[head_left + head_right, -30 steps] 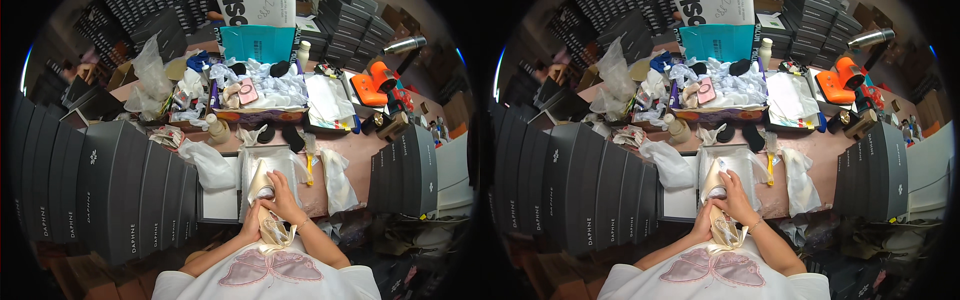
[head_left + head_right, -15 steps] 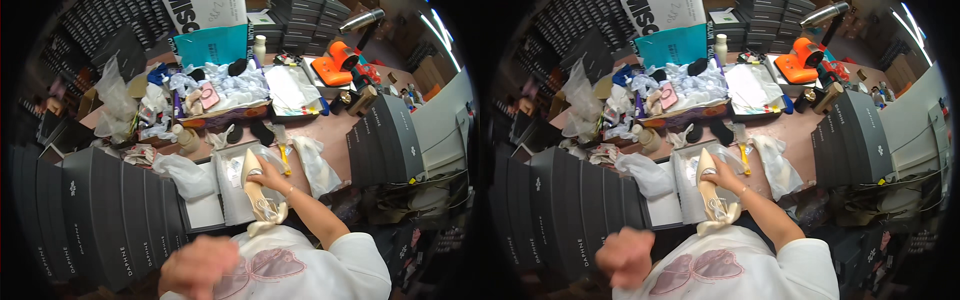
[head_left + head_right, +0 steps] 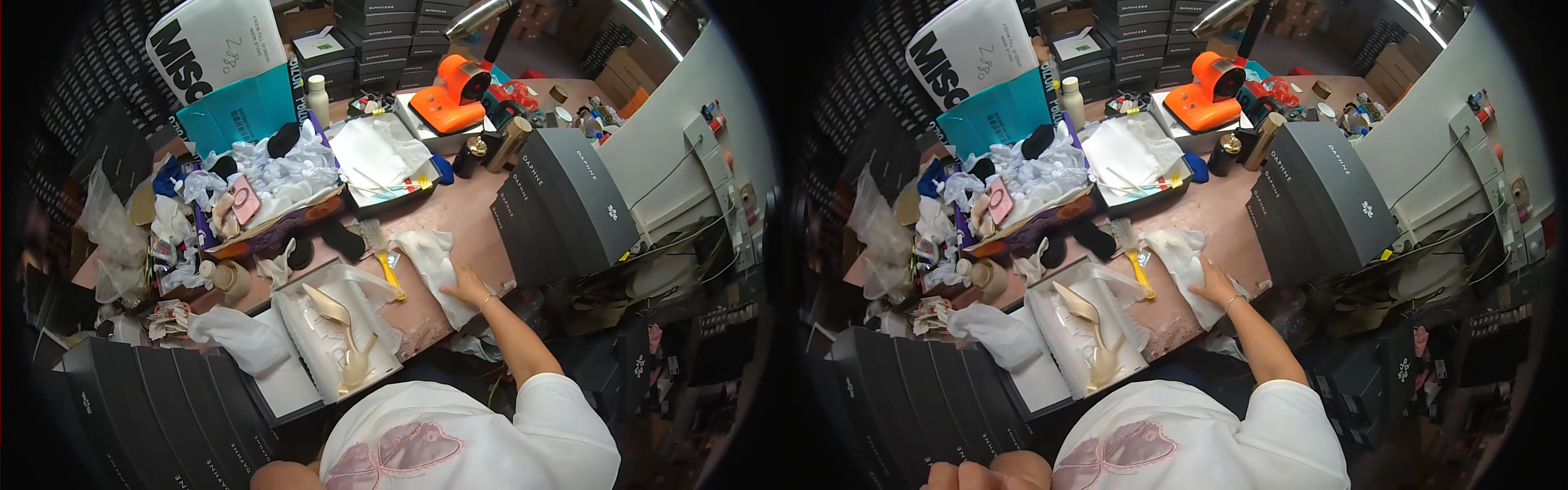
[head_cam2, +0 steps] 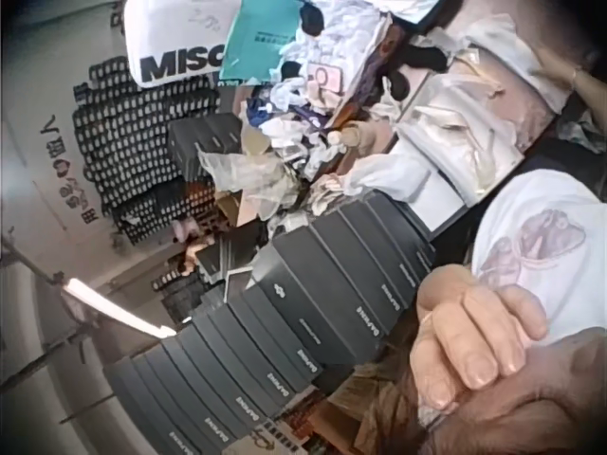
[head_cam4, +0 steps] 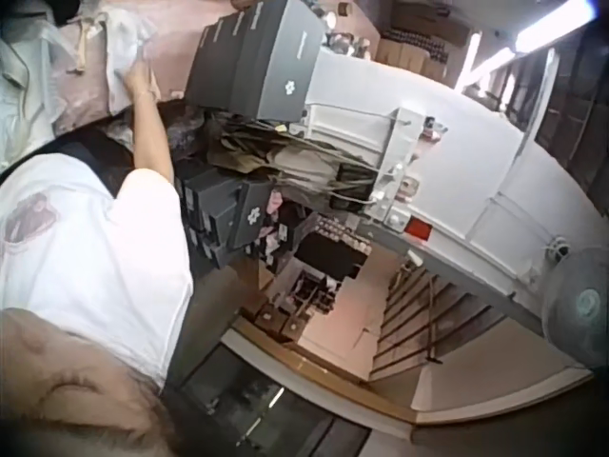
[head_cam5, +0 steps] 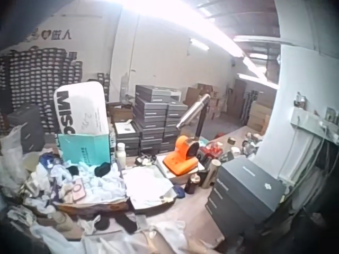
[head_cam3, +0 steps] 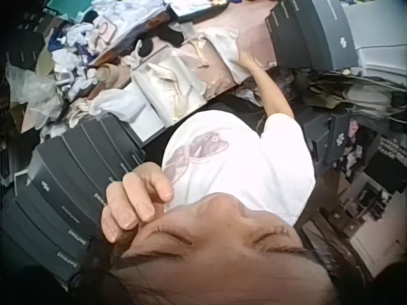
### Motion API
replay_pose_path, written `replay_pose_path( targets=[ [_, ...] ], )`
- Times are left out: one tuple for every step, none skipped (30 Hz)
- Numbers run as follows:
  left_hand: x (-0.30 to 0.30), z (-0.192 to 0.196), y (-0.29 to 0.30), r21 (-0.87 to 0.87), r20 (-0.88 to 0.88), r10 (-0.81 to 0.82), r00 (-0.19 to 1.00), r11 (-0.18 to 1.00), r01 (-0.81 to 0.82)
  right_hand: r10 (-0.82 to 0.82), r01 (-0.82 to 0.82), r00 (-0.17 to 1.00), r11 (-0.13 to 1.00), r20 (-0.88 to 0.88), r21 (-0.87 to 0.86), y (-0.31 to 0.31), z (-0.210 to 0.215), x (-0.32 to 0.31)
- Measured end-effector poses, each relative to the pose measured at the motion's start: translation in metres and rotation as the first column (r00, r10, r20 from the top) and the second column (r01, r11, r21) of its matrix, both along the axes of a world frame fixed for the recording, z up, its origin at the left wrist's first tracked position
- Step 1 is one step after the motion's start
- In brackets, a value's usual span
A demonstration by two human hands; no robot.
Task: Packing high-heeled shoes into boxes with tissue paper at a workbench.
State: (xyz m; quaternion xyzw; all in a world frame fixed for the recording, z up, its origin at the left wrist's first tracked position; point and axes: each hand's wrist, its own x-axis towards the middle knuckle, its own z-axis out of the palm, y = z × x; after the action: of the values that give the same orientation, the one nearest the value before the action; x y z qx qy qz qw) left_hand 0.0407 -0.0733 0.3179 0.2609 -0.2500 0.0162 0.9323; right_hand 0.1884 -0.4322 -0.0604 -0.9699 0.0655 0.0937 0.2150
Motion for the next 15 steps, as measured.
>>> replay_pose_path(
  targets=[
    [0.013, -0.007, -0.001, -0.005, 0.114, -0.078, 0.99, 0.997, 0.079, -0.003, 0.004, 1.0, 0.999, -0.021, 0.032, -0.001, -0.009, 0.001],
    [0.019, -0.01, -0.003, -0.001, 0.225, -0.154, 0.962, 0.987, 0.158, -0.044, 0.046, 0.999, 0.995, -0.031, 0.086, -0.007, -0.017, 0.004],
    [0.017, -0.007, -0.005, 0.015, 0.159, -0.131, 0.979, 0.991, 0.13, -0.104, 0.109, 0.994, 0.984, -0.042, 0.142, -0.01, -0.018, 0.008],
    [0.02, -0.008, -0.005, 0.039, 0.181, -0.142, 0.973, 0.99, 0.137, -0.161, 0.169, 0.985, 0.966, -0.056, 0.196, -0.011, -0.018, 0.011],
    [0.023, -0.01, -0.004, 0.062, 0.203, -0.152, 0.967, 0.988, 0.142, -0.186, 0.196, 0.981, 0.901, -0.062, 0.387, -0.012, -0.018, 0.009],
    [0.026, -0.015, -0.001, 0.08, 0.229, -0.141, 0.963, 0.989, 0.125, -0.217, 0.244, 0.969, 0.757, -0.119, 0.607, 0.002, 0.001, 0.007],
    [0.028, -0.024, 0.001, 0.158, 0.268, -0.067, 0.961, 0.987, 0.025, -0.219, 0.278, 0.958, 0.566, -0.183, 0.776, 0.022, 0.026, 0.002],
    [0.032, -0.041, 0.002, 0.231, 0.311, 0.006, 0.951, 0.97, -0.082, -0.199, 0.307, 0.947, 0.338, -0.251, 0.889, 0.042, 0.05, -0.002],
    [0.045, -0.067, 0.003, 0.294, 0.346, 0.038, 0.937, 0.944, -0.147, -0.179, 0.319, 0.944, 0.287, -0.276, 0.903, 0.05, 0.073, -0.013],
    [0.041, -0.092, 0.017, 0.589, 0.359, 0.177, 0.916, 0.719, -0.369, -0.084, 0.306, 0.952, 0.236, -0.295, 0.922, 0.077, 0.097, -0.019],
    [0.05, -0.142, 0.014, 0.784, 0.009, 0.303, 0.953, 0.589, -0.195, -0.072, 0.308, 0.952, 0.232, -0.299, 0.923, 0.089, 0.102, -0.029],
    [0.054, -0.191, 0.022, 0.857, -0.144, 0.35, 0.926, 0.512, -0.06, 0.005, 0.284, 0.956, 0.216, -0.292, 0.934, 0.115, 0.111, -0.035],
    [0.046, -0.227, 0.029, 0.813, -0.375, 0.373, 0.849, 0.572, 0.108, 0.086, 0.261, 0.956, 0.191, -0.281, 0.946, 0.143, 0.116, -0.038],
    [0.04, -0.265, 0.037, 0.526, -0.642, 0.17, 0.747, 0.807, 0.269, 0.209, 0.139, 0.955, 0.313, -0.212, 0.939, 0.17, 0.122, -0.037],
    [0.039, -0.258, 0.028, 0.237, -0.807, 0.087, 0.584, 0.954, 0.184, 0.315, 0.012, 0.935, 0.427, -0.161, 0.904, 0.191, 0.124, -0.038]
  ],
)
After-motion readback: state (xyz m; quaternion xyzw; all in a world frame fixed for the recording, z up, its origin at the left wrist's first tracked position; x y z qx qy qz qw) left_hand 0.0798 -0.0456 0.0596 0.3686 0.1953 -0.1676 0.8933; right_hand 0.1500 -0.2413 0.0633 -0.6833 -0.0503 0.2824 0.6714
